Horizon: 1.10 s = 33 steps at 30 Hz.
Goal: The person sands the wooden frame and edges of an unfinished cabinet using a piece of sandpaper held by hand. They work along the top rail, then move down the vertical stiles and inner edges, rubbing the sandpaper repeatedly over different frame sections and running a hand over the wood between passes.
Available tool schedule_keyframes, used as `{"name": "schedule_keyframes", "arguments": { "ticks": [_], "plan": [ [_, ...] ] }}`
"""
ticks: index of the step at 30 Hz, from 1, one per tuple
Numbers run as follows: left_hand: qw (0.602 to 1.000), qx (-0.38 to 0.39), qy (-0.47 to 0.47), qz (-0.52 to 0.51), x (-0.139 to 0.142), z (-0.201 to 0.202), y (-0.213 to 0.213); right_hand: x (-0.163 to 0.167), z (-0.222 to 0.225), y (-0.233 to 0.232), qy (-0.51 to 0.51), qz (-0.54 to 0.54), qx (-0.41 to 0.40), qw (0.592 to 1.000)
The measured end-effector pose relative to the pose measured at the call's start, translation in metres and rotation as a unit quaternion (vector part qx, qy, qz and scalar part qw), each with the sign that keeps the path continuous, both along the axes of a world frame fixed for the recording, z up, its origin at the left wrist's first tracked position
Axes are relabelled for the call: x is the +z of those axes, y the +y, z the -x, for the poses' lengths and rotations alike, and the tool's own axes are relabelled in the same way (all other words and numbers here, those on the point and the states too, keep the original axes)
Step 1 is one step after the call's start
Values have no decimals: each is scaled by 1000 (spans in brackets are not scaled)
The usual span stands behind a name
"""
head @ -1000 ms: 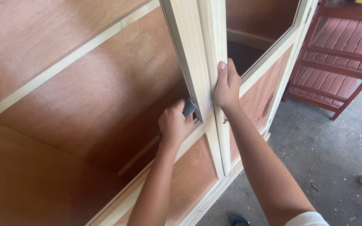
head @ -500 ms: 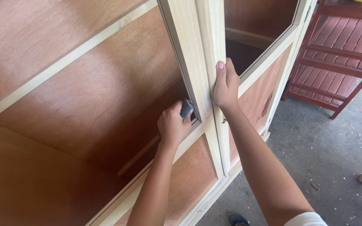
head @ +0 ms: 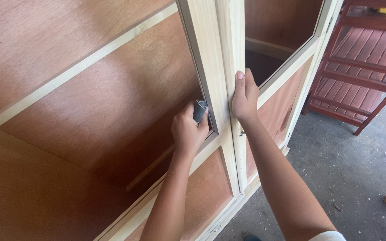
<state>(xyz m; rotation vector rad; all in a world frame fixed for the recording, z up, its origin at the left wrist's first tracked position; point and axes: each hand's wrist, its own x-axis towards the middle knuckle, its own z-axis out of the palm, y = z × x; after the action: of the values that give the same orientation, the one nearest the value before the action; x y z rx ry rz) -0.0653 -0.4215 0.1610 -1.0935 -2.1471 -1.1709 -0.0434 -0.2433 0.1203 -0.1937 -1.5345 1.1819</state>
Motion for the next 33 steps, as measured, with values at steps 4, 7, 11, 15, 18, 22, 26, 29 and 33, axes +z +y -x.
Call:
{"name": "schedule_keyframes", "arguments": {
  "ticks": [4, 7, 11, 15, 18, 22, 26, 29, 33],
  "plan": [
    [999, 14, -30, 33, 16, 3, 3, 2, 2, 2, 12, 0, 8, 1000],
    [998, -29, 27, -53, 47, 17, 7, 3, 4, 2, 16, 1, 17, 1000],
    [992, -50, 59, -103, 61, 24, 11, 2, 6, 3, 18, 2, 24, 1000],
    [995, -22, 52, -80, 35, 9, 10, 1, 8, 4, 30, 13, 43, 999],
    [993, -19, 72, -89, 29, 5, 8, 2, 10, 5, 18, 2, 22, 1000],
    [985, -68, 68, -142, 58, 27, 18, 4, 10, 7, 25, -2, 32, 999],
    [995, -31, 52, -80, 60, 31, 28, 6, 11, 8, 13, 5, 40, 999],
    [999, -16, 38, -30, 24, 10, 18, 6, 12, 9, 4, 14, 34, 999],
    [997, -10, 43, -60, 3, 5, 6, 6, 13, 9, 32, -7, 36, 999]
  ]
}}
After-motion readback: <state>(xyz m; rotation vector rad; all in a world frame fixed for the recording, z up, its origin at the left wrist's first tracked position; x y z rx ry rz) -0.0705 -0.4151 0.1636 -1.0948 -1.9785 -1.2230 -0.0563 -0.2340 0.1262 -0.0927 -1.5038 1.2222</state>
